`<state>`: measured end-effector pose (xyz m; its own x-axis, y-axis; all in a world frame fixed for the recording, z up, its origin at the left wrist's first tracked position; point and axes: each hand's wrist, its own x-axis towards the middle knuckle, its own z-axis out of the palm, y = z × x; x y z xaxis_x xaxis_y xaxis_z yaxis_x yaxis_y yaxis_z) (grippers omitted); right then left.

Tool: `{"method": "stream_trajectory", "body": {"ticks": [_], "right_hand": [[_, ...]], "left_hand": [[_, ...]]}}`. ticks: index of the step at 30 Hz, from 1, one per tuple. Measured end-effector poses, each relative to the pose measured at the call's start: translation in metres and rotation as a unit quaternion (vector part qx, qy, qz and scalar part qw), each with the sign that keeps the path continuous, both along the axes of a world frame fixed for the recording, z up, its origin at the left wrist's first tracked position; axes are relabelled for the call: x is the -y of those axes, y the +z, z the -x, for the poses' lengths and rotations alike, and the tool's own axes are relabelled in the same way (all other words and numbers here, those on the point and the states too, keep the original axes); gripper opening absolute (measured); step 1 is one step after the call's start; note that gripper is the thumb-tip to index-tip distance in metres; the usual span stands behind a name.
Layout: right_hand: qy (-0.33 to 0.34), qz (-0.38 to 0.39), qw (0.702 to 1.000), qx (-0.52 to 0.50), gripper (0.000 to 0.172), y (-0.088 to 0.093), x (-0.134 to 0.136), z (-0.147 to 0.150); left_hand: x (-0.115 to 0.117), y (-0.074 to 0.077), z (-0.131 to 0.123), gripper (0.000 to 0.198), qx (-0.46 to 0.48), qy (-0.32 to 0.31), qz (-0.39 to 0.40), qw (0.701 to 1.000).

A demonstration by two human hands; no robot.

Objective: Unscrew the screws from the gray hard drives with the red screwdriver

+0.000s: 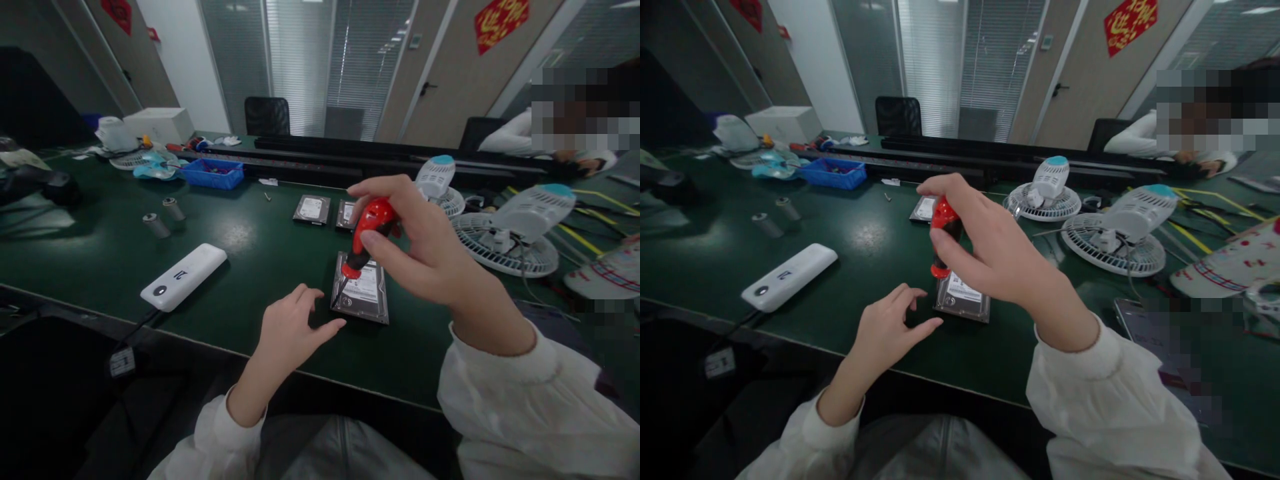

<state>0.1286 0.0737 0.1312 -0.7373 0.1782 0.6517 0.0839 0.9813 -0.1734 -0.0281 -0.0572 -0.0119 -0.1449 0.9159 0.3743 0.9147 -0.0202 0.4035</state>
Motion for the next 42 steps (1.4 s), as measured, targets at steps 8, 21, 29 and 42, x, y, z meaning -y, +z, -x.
{"method": "stream_trajectory", "body": {"ticks": [8,21,29,42], "right_hand": [[-0.064,-0.024,0.997,0.022,0.033,0.0006,-0.0022,-0.0013],[-0.104,-0.052,0.993,0.032,0.038,0.0011,-0.0037,-0.0025],[-0.027,-0.019,0.999,-0.001,0.034,0.0043,-0.0018,-0.0031],[-0.017,0.001,1.0,0.018,0.034,0.0083,0.0001,-0.0063]], "left_hand": [[-0.0024,-0.0018,-0.0051,0.034,-0.128,-0.058,0.058,0.988],[-0.0047,-0.0071,-0.0039,0.028,-0.149,-0.076,0.031,0.986],[-0.0048,-0.0065,-0.0048,0.027,-0.151,-0.063,0.046,0.985],[-0.0043,-0.004,-0.0056,0.027,-0.138,-0.065,0.044,0.987]]}}
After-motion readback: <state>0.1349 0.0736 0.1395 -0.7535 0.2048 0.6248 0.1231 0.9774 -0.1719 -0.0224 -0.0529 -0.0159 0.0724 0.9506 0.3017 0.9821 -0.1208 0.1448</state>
